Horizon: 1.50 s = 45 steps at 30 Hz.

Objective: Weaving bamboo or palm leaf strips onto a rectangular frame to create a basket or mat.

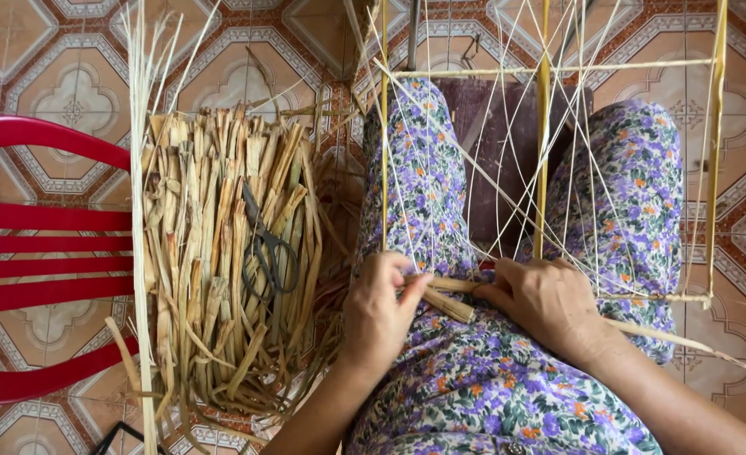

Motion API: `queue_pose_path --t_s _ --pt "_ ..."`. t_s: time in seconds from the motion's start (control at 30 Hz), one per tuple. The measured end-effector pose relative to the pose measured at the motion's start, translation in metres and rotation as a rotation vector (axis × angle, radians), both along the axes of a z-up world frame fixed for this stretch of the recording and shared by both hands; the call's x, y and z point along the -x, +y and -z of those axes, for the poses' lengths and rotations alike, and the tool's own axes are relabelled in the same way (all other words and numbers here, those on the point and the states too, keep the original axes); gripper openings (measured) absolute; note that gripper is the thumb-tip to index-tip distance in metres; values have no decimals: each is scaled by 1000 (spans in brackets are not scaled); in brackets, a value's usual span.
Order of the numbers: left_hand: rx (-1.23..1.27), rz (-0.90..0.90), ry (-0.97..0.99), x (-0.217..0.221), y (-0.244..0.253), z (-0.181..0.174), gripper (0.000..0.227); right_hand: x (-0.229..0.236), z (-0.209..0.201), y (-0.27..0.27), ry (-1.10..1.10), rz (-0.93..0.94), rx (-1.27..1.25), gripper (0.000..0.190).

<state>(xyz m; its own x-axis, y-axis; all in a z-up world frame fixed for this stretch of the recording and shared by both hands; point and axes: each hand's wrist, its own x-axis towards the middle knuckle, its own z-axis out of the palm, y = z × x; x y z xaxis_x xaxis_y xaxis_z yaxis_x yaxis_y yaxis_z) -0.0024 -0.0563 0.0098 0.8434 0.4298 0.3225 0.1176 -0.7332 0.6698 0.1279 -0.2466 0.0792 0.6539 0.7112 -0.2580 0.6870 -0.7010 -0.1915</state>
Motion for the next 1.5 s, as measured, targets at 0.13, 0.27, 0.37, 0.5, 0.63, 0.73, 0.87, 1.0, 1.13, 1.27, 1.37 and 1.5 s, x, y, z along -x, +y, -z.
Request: queue_pose_path --t_s 0.13,0.27,0.37,0.5,0.63,0.73,0.87,1.0,1.13,1.27,1.37,1.5 --pt "-81 55 92 -4 -3 1 32 -2 1 -6 59 -3 28 41" --pt "1 5 126 -2 1 -8 35 2 -4 -15 28 -138 -186 34" --pt "38 -16 140 -5 -1 -19 44 8 -5 -3 46 -120 -313 32" --pt "226 -37 207 -7 1 -20 54 11 -35 33 227 -132 73 55" --pt "257 7 206 -9 2 -23 49 12 -14 27 209 -260 -90 38" --pt "76 49 121 -14 0 -28 45 11 -16 26 201 -261 -178 39" --pt "4 -4 196 -18 -2 -42 45 12 -11 22 211 -245 -230 29" --pt "34 11 169 -17 0 -25 39 9 -17 22 181 -167 -248 25" --pt "217 33 133 -19 1 -26 34 4 -24 22 218 -111 -246 24" --pt "323 129 169 -12 9 0 20 -1 -18 21 276 -40 -333 21" --pt "378 187 231 -15 20 -11 19 -3 -17 23 310 11 -395 17" --pt "771 255 425 -20 40 -32 31 -8 -13 22 442 108 -444 16"
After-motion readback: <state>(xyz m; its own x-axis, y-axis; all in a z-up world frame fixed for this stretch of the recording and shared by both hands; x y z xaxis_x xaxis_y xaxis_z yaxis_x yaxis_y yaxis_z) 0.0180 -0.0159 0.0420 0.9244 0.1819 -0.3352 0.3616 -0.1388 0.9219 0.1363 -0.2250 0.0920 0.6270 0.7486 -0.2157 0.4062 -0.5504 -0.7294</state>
